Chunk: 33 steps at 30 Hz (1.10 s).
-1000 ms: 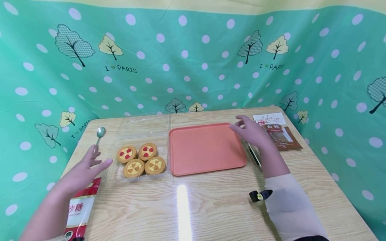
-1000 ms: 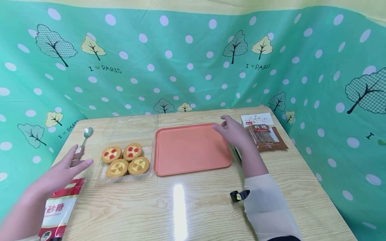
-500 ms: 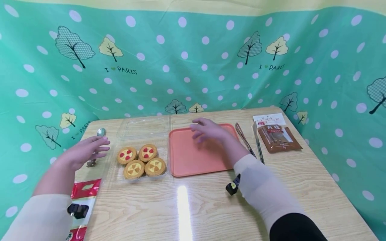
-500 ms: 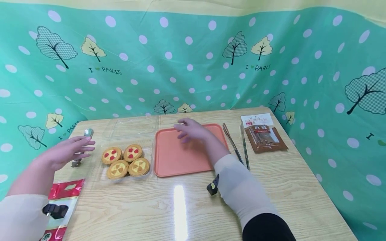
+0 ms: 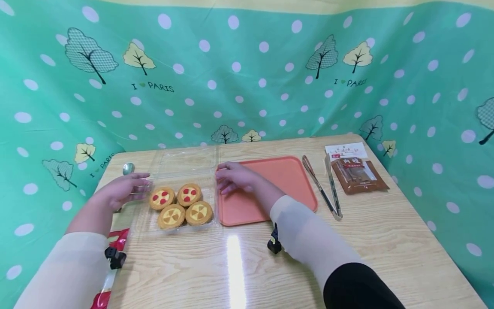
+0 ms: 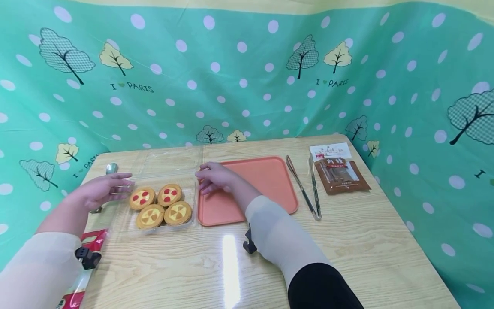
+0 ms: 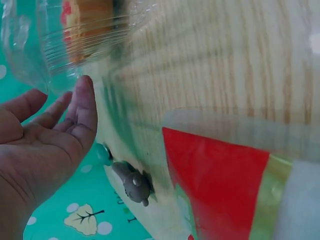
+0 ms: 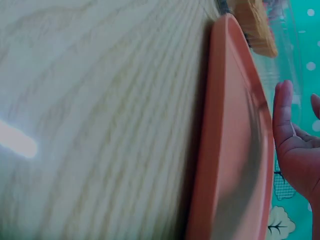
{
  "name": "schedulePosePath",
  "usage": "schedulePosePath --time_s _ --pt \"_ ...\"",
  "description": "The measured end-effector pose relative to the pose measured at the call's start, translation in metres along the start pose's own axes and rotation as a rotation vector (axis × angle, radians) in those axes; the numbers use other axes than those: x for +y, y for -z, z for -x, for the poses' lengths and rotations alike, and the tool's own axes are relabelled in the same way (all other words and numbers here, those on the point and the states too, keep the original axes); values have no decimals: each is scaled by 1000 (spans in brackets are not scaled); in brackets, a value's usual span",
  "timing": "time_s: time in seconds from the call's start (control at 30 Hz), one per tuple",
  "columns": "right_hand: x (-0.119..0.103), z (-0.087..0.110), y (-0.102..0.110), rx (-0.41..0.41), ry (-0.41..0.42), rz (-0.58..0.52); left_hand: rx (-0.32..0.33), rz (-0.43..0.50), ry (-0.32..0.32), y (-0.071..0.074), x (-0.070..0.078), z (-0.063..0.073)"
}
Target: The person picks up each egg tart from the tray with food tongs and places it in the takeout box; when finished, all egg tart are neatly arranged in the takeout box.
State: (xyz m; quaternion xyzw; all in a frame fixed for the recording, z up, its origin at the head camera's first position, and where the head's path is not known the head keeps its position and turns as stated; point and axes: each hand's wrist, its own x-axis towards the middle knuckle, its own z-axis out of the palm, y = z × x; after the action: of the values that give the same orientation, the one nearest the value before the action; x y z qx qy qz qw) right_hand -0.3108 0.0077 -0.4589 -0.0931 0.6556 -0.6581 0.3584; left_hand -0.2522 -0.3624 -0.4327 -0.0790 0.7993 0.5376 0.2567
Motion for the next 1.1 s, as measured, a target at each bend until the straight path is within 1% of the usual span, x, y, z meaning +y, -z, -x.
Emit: schedulePosePath --time_s 0.17,0.33,0.43,0.53,0.63,0.7,0.8,0.9,1.0,1.1 --pt "2 -2 -5 10 27 -22 8 -13 -28 -3 1 1" --pt "4 -1 -9 16 79 -18 11 -10 -65 0 -5 3" --pt "6 0 -10 38 113 -19 34 17 -86 0 -7 4" --pt "7 0 -11 62 144 -32 69 46 -124 0 -6 7" --pt "7 1 -11 69 174 -36 82 109 -187 1 -4 12" --pt "7 2 -9 67 186 -35 72 183 -232 3 -2 16" --pt "7 5 -6 51 193 -28 35 291 -295 4 -1 21" --pt "6 9 -3 30 190 -26 12 384 -335 4 1 25" --pt "4 11 -1 3 187 -19 -15 455 -395 5 1 31" --pt "2 13 0 -19 179 -15 -52 521 -470 6 1 37"
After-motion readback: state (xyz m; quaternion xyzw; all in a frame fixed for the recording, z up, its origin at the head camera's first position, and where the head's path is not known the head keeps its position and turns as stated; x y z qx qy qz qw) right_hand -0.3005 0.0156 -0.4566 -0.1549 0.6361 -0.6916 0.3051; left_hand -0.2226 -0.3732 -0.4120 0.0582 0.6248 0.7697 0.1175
